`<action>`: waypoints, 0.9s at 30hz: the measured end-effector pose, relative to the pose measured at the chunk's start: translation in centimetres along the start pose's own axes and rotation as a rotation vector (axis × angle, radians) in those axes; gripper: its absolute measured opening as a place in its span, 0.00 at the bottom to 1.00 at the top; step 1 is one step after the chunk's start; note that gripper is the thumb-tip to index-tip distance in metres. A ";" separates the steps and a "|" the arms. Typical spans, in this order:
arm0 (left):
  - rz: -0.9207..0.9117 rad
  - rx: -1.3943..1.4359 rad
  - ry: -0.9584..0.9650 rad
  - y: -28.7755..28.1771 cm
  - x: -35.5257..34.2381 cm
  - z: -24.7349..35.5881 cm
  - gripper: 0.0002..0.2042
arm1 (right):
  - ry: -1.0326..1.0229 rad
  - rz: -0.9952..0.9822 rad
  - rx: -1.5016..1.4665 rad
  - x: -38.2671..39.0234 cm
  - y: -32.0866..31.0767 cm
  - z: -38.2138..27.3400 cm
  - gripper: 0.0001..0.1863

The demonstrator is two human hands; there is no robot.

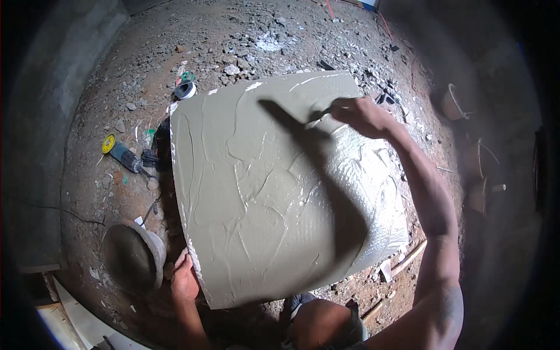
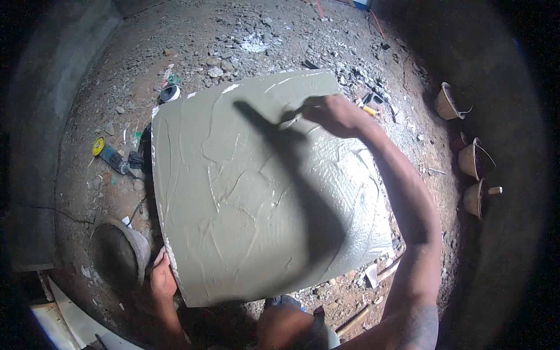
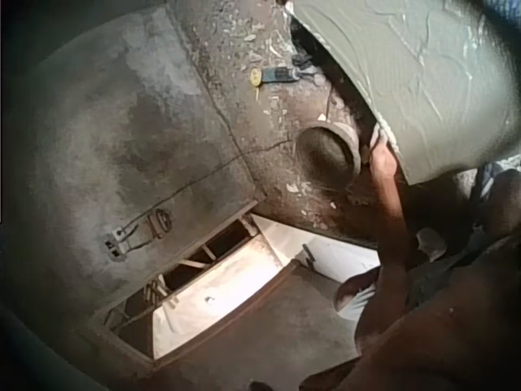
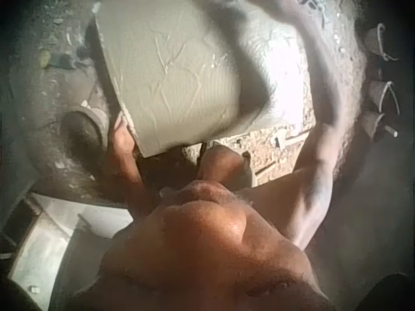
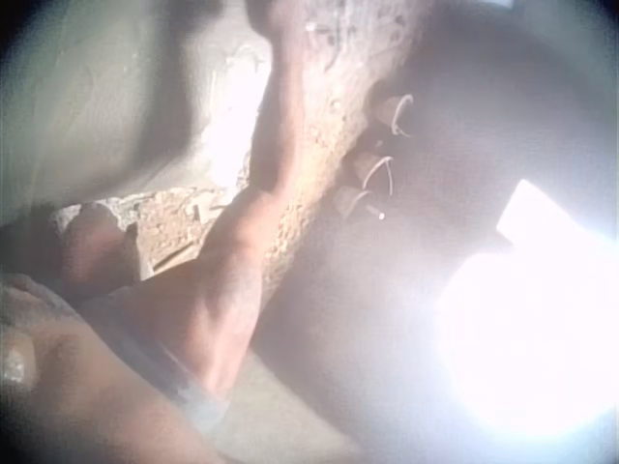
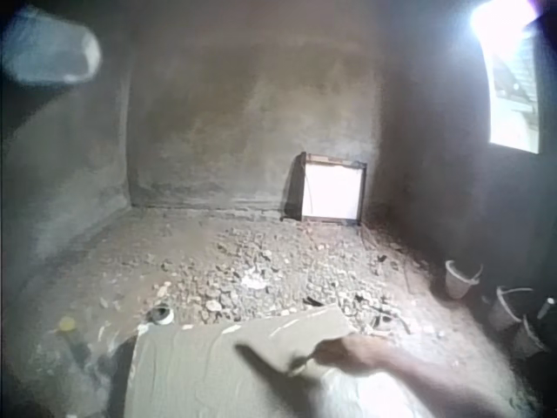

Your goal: The person mixes mortar in a bucket using a trowel and then spreads the mortar onto the back of a large floor tile before lifting the tile.

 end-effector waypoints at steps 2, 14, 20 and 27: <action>0.008 -0.005 0.022 -0.2 0.8 0.5 0.20 | -0.044 -0.081 0.042 -2.4 2.0 -3.2 0.16; -0.002 -0.022 0.010 -0.3 0.0 -0.1 0.19 | 0.289 -0.119 0.095 -11.2 0.8 0.3 0.23; 0.003 -0.020 -0.012 0.3 -0.2 0.0 0.17 | 0.656 0.162 0.098 -5.2 -3.5 10.5 0.22; 0.006 0.013 -0.003 0.5 -0.4 -0.2 0.19 | 0.377 0.067 -0.189 -2.2 -4.8 2.5 0.17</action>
Point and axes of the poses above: each hand's wrist, its own x-axis away from the middle knuckle, its own y-axis out of the palm, z = x × y, the point moved 2 cm from there along -x, towards the middle knuckle, and after that the axes turned 7 degrees about z, right-handed, at the moved point
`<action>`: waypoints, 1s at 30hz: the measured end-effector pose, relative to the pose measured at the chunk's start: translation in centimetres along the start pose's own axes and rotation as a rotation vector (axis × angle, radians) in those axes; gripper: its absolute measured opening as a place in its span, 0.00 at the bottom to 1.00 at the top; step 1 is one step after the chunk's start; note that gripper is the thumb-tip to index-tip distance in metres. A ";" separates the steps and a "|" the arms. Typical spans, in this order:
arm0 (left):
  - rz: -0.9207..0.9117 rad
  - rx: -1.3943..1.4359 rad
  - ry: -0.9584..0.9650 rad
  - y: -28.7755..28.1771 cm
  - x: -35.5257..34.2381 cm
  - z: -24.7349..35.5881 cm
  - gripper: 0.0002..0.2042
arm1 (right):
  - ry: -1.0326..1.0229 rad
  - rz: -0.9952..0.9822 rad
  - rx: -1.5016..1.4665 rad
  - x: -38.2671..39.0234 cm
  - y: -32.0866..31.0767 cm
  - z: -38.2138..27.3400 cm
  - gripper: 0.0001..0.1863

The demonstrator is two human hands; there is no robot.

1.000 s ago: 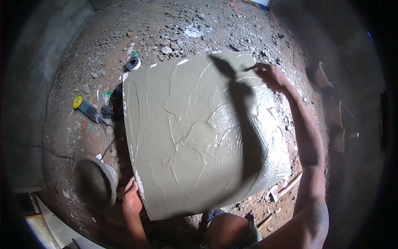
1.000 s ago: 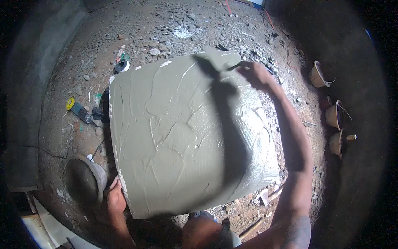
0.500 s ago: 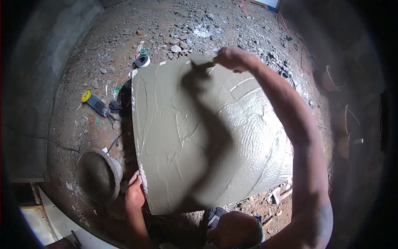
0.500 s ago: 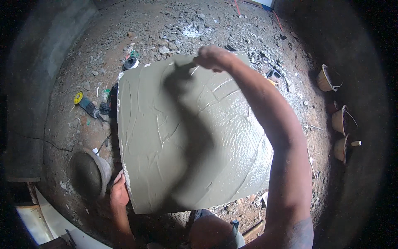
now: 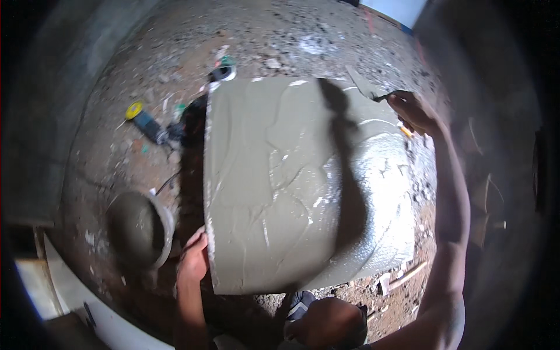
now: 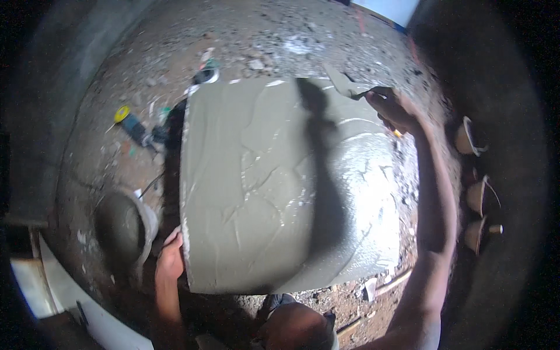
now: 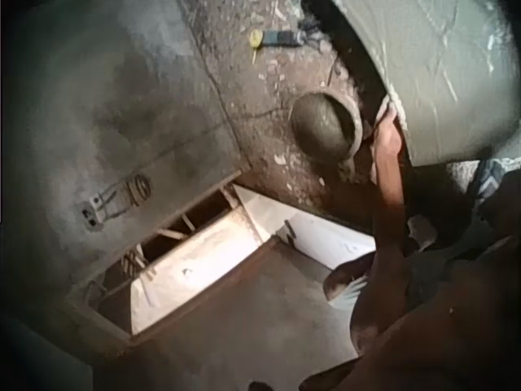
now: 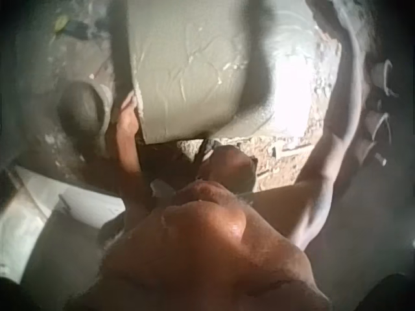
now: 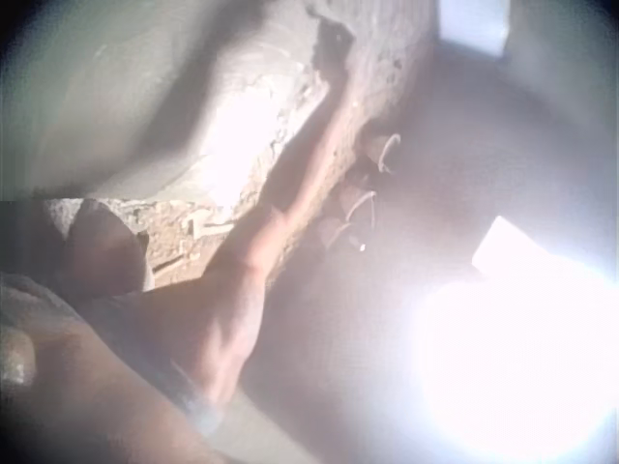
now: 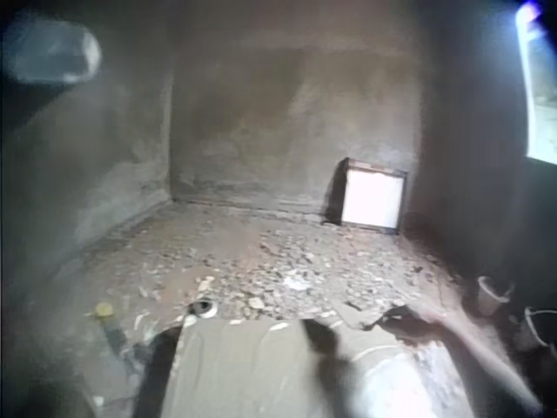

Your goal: The person mixes mortar in a bucket using a trowel and then spreads the mortar onto the back of a large floor tile before lifting the tile.

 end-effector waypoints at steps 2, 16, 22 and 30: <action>-0.073 -0.002 -0.031 0.7 -0.2 0.2 0.19 | -0.016 -0.083 0.187 1.6 1.7 -5.8 0.17; 0.023 0.115 -0.031 -1.0 -0.6 -1.2 0.18 | -0.266 -0.265 0.316 -7.2 20.1 -20.7 0.23; -0.028 0.101 -0.035 -0.9 -0.8 -1.2 0.17 | -0.013 -0.070 0.229 -8.7 13.6 -10.3 0.23; -0.080 -0.004 0.003 -0.7 -0.4 -0.1 0.20 | 0.333 0.235 0.186 -8.9 3.9 4.1 0.19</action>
Point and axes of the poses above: each hand's wrist, its own x-axis away from the middle knuckle, its own y-axis out of the palm, z = x × y, the point moved 2 cm from there along -x, towards the middle knuckle, and after that the axes turned 7 degrees about z, right-handed, at the moved point
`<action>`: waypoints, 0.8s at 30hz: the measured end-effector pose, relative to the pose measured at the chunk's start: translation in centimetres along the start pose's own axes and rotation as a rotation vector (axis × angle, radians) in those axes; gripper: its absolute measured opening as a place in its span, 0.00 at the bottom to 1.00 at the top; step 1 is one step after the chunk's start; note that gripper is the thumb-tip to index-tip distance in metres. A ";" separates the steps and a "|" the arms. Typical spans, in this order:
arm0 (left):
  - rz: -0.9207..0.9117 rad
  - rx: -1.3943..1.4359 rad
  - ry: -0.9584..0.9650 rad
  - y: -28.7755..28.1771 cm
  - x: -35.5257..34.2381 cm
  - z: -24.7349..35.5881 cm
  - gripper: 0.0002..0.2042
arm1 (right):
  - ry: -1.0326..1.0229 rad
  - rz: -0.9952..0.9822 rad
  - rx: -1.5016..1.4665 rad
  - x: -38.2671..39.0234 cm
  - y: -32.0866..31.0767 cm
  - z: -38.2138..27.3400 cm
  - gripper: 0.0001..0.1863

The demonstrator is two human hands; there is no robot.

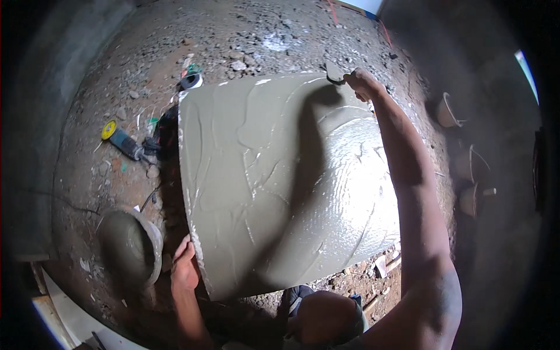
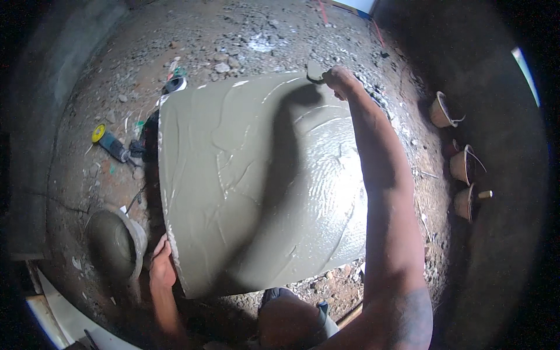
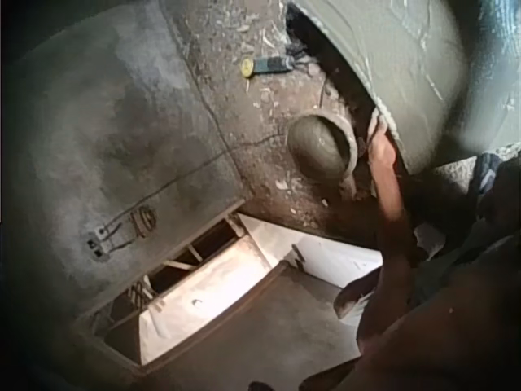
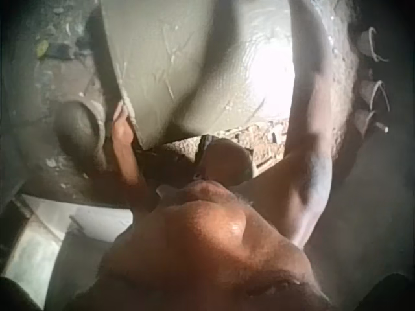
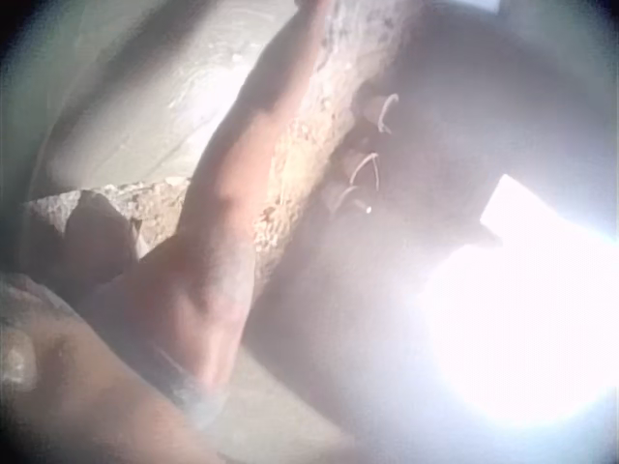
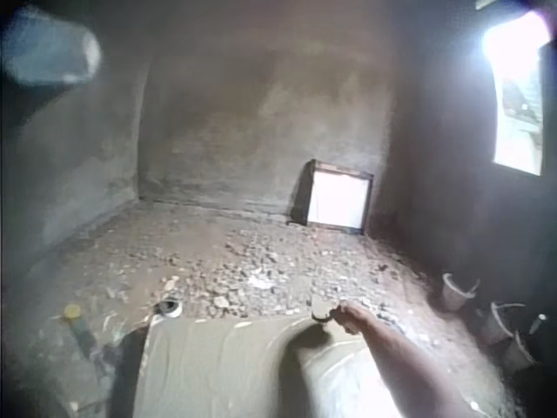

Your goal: The person mixes mortar in a bucket using a trowel and then spreads the mortar onto the back of a large floor tile before lifting the tile.

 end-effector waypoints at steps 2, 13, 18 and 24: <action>-0.001 -0.017 -0.007 0.4 0.0 0.1 0.21 | 0.007 0.056 0.011 -1.1 -1.1 2.9 0.19; 0.013 -0.022 0.010 -0.1 0.4 0.1 0.25 | 0.005 -0.138 -0.251 7.7 -5.7 5.9 0.24; 0.115 -0.094 0.045 -2.5 0.6 0.2 0.23 | 0.006 -0.049 -0.189 8.2 -1.6 8.9 0.22; 0.066 -0.190 0.036 -1.0 0.1 1.0 0.22 | 0.222 -0.057 -0.228 15.3 -2.6 14.1 0.16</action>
Point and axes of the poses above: each hand's wrist, its own x-axis away from the middle knuckle, its own y-axis out of the palm, z = x × y, the point moved 2 cm from there along -x, towards the middle knuckle, and after that the axes turned 7 degrees about z, right-handed, at the moved point
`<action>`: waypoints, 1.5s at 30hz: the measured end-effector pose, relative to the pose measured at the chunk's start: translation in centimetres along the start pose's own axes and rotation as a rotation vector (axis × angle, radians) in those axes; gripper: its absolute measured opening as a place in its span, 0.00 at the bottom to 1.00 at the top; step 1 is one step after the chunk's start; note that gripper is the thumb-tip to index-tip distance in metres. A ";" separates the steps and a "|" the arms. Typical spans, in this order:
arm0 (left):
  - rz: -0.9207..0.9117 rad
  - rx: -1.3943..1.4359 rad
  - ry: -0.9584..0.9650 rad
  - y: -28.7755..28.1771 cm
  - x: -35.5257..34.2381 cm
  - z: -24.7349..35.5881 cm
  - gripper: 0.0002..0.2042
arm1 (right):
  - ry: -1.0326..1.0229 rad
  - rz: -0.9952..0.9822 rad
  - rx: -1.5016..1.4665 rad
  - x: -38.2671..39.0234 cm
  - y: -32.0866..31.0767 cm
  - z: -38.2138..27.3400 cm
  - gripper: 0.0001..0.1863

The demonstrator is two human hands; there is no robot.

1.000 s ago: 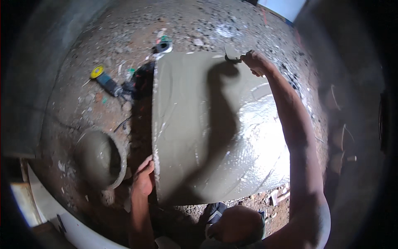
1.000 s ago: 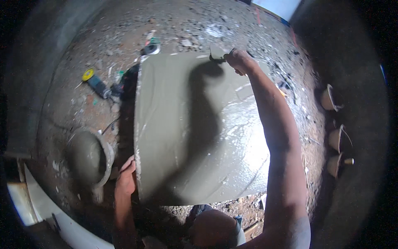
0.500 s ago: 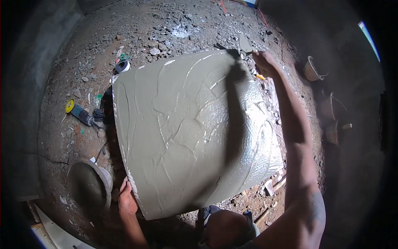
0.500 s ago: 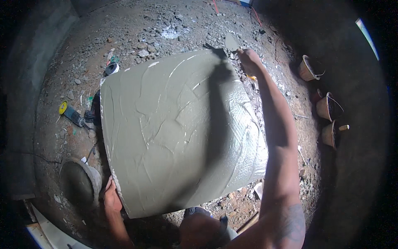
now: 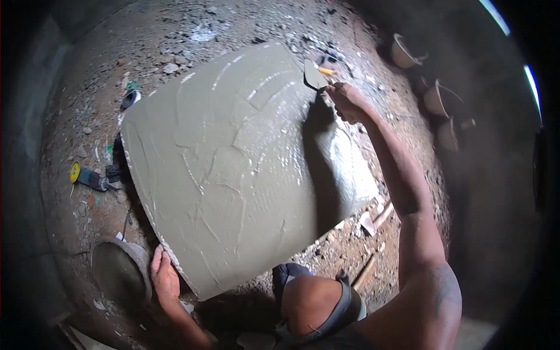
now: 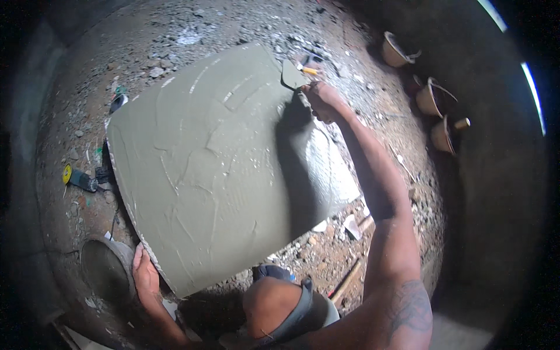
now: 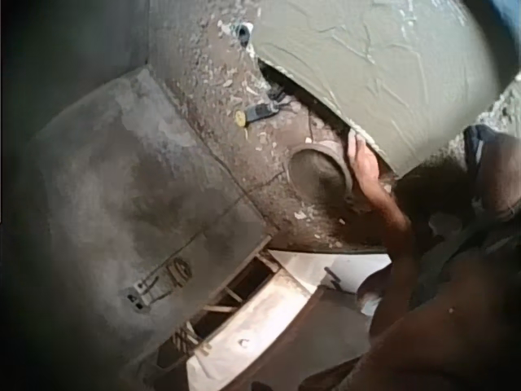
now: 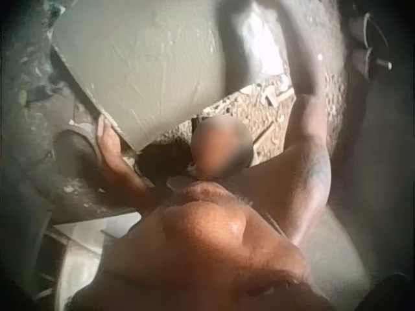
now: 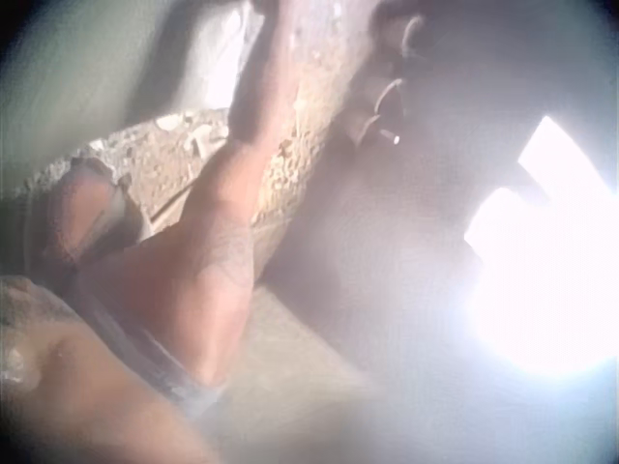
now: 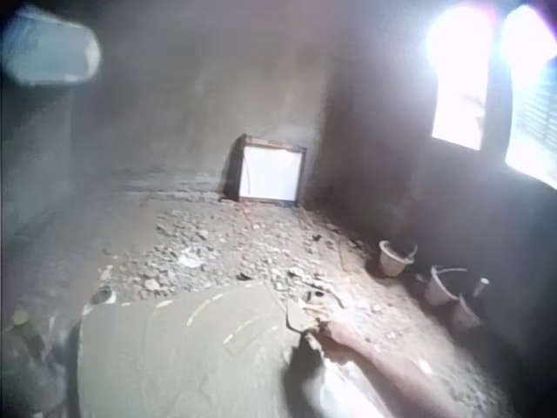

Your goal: The person mixes mortar in a bucket using a trowel and then spreads the mortar onto the back of a large floor tile before lifting the tile.

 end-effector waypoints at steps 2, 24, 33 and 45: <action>0.070 -0.002 0.033 -0.1 0.3 0.2 0.21 | 0.080 -0.026 -0.030 4.0 -1.2 1.5 0.17; 0.030 -0.259 0.045 -1.5 -2.2 -0.1 0.24 | -0.127 0.369 -0.029 30.5 -0.3 18.6 0.21; 0.019 -0.315 0.081 -0.3 -1.5 0.7 0.15 | -0.084 -0.046 0.017 43.3 2.7 23.4 0.18; -0.004 -0.316 0.060 -0.1 -1.7 0.5 0.16 | -0.177 0.572 -0.104 36.2 5.9 21.0 0.25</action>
Point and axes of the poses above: each hand's wrist, its own x-axis away from the middle knuckle, its own y-axis out of the palm, z = x × y, the point moved 2 cm from there along -x, towards the middle knuckle, and after that the axes turned 7 degrees about z, right-handed, at the moved point
